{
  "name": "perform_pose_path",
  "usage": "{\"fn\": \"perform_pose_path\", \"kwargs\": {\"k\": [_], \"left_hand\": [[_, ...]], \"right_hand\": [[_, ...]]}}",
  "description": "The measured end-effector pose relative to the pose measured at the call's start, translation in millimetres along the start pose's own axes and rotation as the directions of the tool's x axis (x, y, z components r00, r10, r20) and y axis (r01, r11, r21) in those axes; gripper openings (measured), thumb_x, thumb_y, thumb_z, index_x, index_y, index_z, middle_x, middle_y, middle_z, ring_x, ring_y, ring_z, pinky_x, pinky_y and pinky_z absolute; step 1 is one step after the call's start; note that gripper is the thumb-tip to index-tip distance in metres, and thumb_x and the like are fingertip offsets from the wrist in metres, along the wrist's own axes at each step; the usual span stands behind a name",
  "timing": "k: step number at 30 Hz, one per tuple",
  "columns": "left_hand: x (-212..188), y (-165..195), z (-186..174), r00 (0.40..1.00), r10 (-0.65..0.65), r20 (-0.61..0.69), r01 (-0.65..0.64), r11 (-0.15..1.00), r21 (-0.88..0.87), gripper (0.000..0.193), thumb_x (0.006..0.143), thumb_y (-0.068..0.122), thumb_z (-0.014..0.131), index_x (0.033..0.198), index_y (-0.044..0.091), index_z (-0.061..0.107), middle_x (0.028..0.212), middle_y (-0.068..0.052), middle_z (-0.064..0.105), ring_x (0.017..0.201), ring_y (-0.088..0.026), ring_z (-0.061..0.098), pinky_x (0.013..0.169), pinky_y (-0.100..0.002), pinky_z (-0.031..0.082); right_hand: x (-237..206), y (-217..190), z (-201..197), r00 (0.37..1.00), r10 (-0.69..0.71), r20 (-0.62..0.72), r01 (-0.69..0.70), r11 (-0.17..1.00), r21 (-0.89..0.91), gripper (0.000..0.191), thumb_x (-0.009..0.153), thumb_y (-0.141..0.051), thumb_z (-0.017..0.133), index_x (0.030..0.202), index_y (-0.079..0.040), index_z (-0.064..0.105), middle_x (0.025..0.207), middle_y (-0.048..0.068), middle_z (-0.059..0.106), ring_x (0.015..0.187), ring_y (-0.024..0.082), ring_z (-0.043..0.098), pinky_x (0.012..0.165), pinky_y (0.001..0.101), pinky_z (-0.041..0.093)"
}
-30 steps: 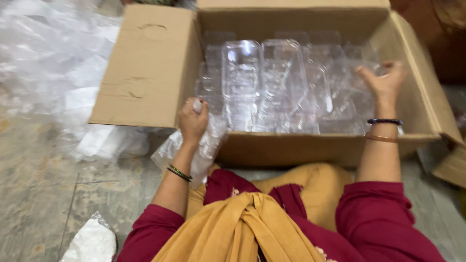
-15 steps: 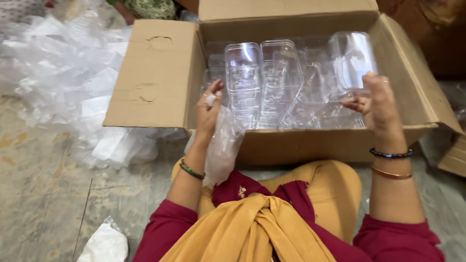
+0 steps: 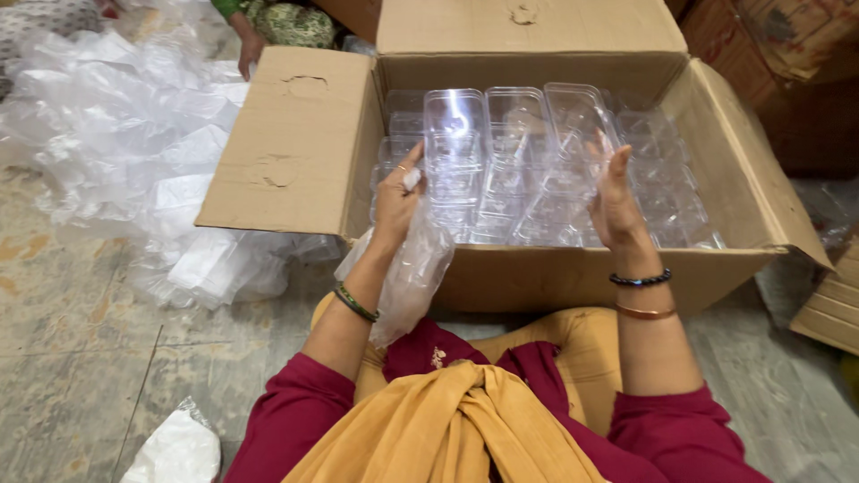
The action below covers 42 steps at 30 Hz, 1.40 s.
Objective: The person sits on the floor and wraps clear plastic food containers in thin plastic bags one at a time, then places the wrapped containers into an open cardboard box, arranging them inside. They repeatedly take a container, bag it, and set it into the box throughout the episode.
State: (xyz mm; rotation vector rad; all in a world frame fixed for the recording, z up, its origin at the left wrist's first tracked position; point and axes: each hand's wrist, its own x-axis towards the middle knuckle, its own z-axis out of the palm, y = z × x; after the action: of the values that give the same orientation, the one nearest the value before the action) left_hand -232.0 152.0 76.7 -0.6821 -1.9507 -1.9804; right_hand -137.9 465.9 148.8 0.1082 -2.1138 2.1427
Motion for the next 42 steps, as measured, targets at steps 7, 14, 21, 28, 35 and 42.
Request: {"fn": "perform_pose_path", "kwargs": {"k": [7,14,21,28,35,42], "left_hand": [[-38.2,32.0,-32.4,0.982,-0.146,-0.118,0.153,0.987,0.057,0.031,0.108,0.019,0.057,0.135,0.004,0.060,0.118,-0.009,0.074,0.102,-0.012,0.068,0.087,-0.027,0.054],[-88.5,85.3,-21.3,0.975,0.003,-0.224,0.044,0.978,0.204,0.024,0.109,0.020,0.060,0.124,0.003,0.066,0.091,-0.012,0.070,0.074,-0.019,0.065,0.067,-0.033,0.053],[-89.0,123.9,-8.8,0.861,0.473,-0.187,-0.244,0.706,0.665,0.025,0.108,0.019,0.069,0.128,0.006,0.061,0.112,-0.014,0.072,0.093,-0.027,0.072,0.079,-0.035,0.056],[-139.8,140.0,-50.2,0.987,0.006,0.163,0.016,0.991,-0.132,0.036,0.099,0.022,0.080,0.123,0.001,0.064,0.103,0.000,0.070,0.095,-0.007,0.064,0.083,-0.026,0.053],[-170.4,150.6,-42.0,0.995,-0.096,-0.002,0.096,0.995,-0.025,0.028,0.098,0.023,0.080,0.089,0.004,0.063,0.080,0.002,0.064,0.074,-0.003,0.054,0.064,-0.020,0.045],[-173.3,159.1,-34.2,0.993,-0.104,0.061,0.110,0.986,-0.123,0.025,0.098,0.029,0.074,0.098,0.005,0.070,0.084,0.005,0.067,0.077,-0.002,0.059,0.067,-0.020,0.048]], "right_hand": [[-42.6,-0.3,-3.0,0.894,-0.291,-0.340,0.219,0.947,-0.236,0.109,0.090,-0.087,0.034,0.160,-0.004,0.024,0.166,0.021,0.024,0.154,0.031,0.024,0.125,0.0496,0.020],[-111.7,23.7,105.4,0.918,-0.396,-0.028,0.393,0.915,-0.091,0.071,0.106,-0.056,0.060,0.146,0.001,0.048,0.145,0.016,0.059,0.139,0.026,0.057,0.123,0.0411,0.043],[-133.9,3.4,206.0,0.824,-0.553,0.127,0.563,0.772,-0.293,0.103,0.089,-0.041,0.084,0.150,0.012,0.020,0.146,0.025,0.044,0.137,0.030,0.045,0.111,0.0423,0.039],[-134.4,26.3,181.2,0.993,-0.120,0.008,0.108,0.919,0.380,0.014,0.101,-0.006,0.072,0.113,0.002,0.071,0.099,0.003,0.074,0.085,0.006,0.067,0.075,0.0198,0.057],[-161.7,24.1,176.1,0.980,-0.198,-0.008,0.194,0.954,0.229,0.014,0.102,-0.011,0.072,0.108,0.001,0.071,0.093,0.000,0.072,0.080,0.004,0.063,0.070,0.0188,0.053],[-163.6,16.0,171.4,0.946,-0.323,0.016,0.306,0.910,0.279,0.014,0.107,-0.014,0.072,0.110,0.000,0.071,0.096,-0.001,0.070,0.083,0.004,0.060,0.075,0.0189,0.051]]}}
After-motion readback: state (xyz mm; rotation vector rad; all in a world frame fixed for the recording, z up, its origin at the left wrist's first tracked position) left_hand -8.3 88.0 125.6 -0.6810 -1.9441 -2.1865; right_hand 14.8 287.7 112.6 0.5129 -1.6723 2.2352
